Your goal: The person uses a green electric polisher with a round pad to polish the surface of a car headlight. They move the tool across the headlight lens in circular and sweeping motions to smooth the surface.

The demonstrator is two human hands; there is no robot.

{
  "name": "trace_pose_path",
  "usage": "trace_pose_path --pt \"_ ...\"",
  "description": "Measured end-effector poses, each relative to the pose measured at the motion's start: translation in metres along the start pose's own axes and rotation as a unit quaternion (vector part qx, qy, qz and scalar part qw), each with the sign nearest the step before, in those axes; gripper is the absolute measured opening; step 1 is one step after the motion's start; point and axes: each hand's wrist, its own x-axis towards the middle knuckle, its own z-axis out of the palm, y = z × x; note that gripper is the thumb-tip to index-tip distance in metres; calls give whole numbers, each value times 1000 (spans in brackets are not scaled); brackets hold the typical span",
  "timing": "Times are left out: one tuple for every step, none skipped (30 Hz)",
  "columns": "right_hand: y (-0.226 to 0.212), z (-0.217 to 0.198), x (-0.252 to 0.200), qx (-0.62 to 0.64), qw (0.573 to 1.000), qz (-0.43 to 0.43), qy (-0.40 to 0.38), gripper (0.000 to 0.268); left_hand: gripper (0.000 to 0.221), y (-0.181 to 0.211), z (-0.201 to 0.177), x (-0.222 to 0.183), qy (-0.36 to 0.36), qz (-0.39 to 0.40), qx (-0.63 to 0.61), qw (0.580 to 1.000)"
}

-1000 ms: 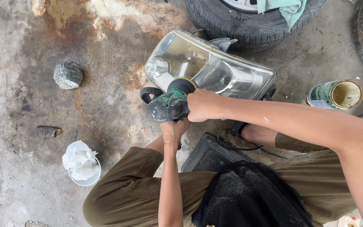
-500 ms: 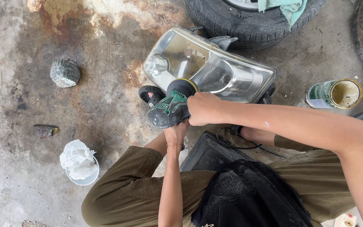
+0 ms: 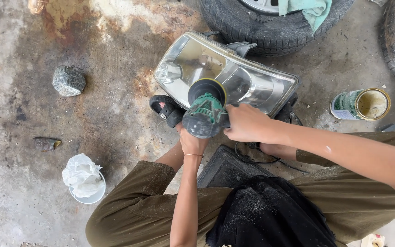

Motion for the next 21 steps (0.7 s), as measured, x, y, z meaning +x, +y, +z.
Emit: trace_pose_path --pt "-2 -7 -9 10 1000 25 5 64 47 5 0 -1 -5 2 6 1000" --pt "-3 -15 -19 21 999 50 11 68 48 10 0 -2 -11 4 13 1000" --pt "8 -8 -23 22 998 52 12 68 48 -8 26 10 -13 7 13 1000" --pt "20 -2 -27 45 996 65 35 62 44 -26 52 22 2 45 77 996" --pt "33 5 -31 69 993 78 60 56 41 -43 78 34 17 85 140 986" --pt "42 7 -35 70 992 80 62 56 41 -17 65 23 16 88 141 986" --pt "52 10 -39 86 988 84 97 48 35 10 53 12 -8 96 156 983" --pt "63 13 -43 101 982 89 132 41 30 36 40 0 -31 104 171 979" --pt "72 21 -52 103 981 92 136 41 30 38 48 -4 -32 109 173 978" --pt "81 28 -62 135 975 112 139 39 30 41 56 -8 -48 125 179 975" --pt "91 36 -72 168 966 133 143 38 30 43 64 -12 -65 143 186 970" --pt "95 42 -76 171 964 137 148 38 30 35 76 -14 -67 149 187 969" --pt "97 48 -79 202 958 126 160 36 28 24 85 -18 -46 173 209 961" --pt "99 55 -83 233 950 114 173 35 25 12 93 -22 -24 197 231 953" --pt "105 73 -80 236 949 110 177 35 25 7 92 -24 -20 200 234 951" --pt "111 91 -77 262 941 102 187 27 24 3 90 -27 3 214 248 945" --pt "116 108 -78 289 933 97 191 19 22 -1 89 -34 20 224 261 939" --pt "114 103 -81 293 932 97 191 19 22 4 87 -32 19 224 265 938" --pt "107 105 -85 305 929 99 183 24 20 2 80 -35 13 224 262 939" --pt "99 107 -89 318 926 100 175 29 18 1 74 -38 7 224 259 939" --pt "96 98 -85 319 926 93 181 29 18 2 71 -35 15 228 262 938"
